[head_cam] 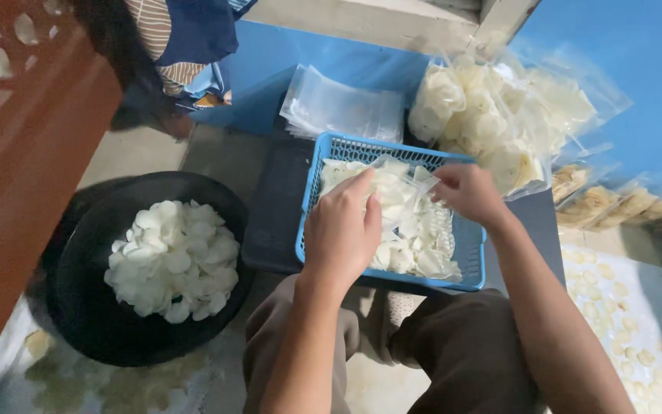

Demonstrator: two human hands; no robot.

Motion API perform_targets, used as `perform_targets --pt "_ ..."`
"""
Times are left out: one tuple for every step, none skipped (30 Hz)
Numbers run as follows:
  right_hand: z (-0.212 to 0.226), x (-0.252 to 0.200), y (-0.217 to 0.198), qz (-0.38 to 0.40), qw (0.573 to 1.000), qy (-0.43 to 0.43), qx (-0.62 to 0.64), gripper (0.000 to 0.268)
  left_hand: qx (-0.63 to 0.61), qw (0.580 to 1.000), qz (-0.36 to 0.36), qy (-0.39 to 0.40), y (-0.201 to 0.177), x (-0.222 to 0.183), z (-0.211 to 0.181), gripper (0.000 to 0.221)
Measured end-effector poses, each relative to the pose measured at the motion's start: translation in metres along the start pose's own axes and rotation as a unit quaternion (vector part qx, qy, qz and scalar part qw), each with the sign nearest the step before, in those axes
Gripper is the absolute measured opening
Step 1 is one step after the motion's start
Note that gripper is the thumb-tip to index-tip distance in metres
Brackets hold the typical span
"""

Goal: Package white snack pieces into clear plastic bags from a basket and a bowl.

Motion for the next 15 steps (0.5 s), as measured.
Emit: perform_targets --pt "-0.009 0.006 0.009 0.002 1.0 0.002 -0.001 0.033 -0.001 1.0 0.001 -0.003 -0.003 0.001 0.0 0.04" --pt "-0.019 0.012 0.02 0.037 0.994 0.012 -0.104 0.028 0.003 1.0 0.018 -0.008 -0.004 0.001 0.001 0.042" --pt "-0.029 0.018 0.031 0.072 0.976 0.021 -0.206 0.024 0.008 0.999 0.034 -0.014 -0.006 0.002 0.001 0.044" --pt "-0.044 0.032 0.042 0.074 0.975 0.023 -0.206 0.024 0.007 0.999 0.035 -0.016 -0.006 0.002 0.005 0.044" --pt "-0.061 0.045 0.05 0.043 0.97 0.052 -0.232 0.039 0.012 0.997 0.067 -0.029 -0.005 0.002 0.009 0.043" --pt "-0.077 0.059 0.057 0.01 0.963 0.081 -0.256 0.062 0.018 0.994 0.099 -0.04 -0.003 0.002 0.013 0.043" --pt "-0.069 0.055 0.061 0.01 0.963 0.083 -0.255 0.062 0.017 0.994 0.1 -0.04 -0.002 0.002 0.015 0.043" --pt "-0.058 0.051 0.067 0.02 0.965 0.026 -0.262 0.065 0.003 0.995 0.099 -0.033 -0.001 0.002 0.015 0.043" --pt "-0.046 0.047 0.072 0.029 0.963 -0.031 -0.267 0.069 -0.012 0.995 0.098 -0.026 0.0 0.002 0.016 0.043" --pt "-0.062 0.051 0.081 0.029 0.963 -0.029 -0.267 0.069 -0.013 0.995 0.099 -0.026 0.005 0.002 0.02 0.043" --pt "-0.067 0.051 0.088 -0.055 0.935 -0.189 -0.296 0.047 -0.02 0.995 0.095 -0.008 0.009 0.001 0.022 0.042" --pt "-0.072 0.05 0.096 -0.14 0.874 -0.343 -0.314 0.035 -0.027 0.996 0.09 0.01 0.014 0.002 0.025 0.041" --pt "-0.06 0.047 0.093 -0.141 0.874 -0.343 -0.314 0.035 -0.026 0.996 0.09 0.011 0.011 0.003 0.024 0.041" --pt "-0.053 0.048 0.093 -0.071 0.9 -0.248 -0.352 0.031 -0.029 0.995 0.092 0.016 0.008 0.003 0.023 0.043" --pt "-0.047 0.048 0.093 0.0 0.911 -0.149 -0.384 0.029 -0.032 0.995 0.095 0.02 0.005 0.002 0.021 0.045"
Point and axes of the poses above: each hand's wrist, its own x-axis towards the middle knuckle, its own y-axis out of the palm, z = x × y, the point moved 3 cm from there along x, towards the middle knuckle, and after that the axes turned 7 degrees about y, right-handed, at the moved point
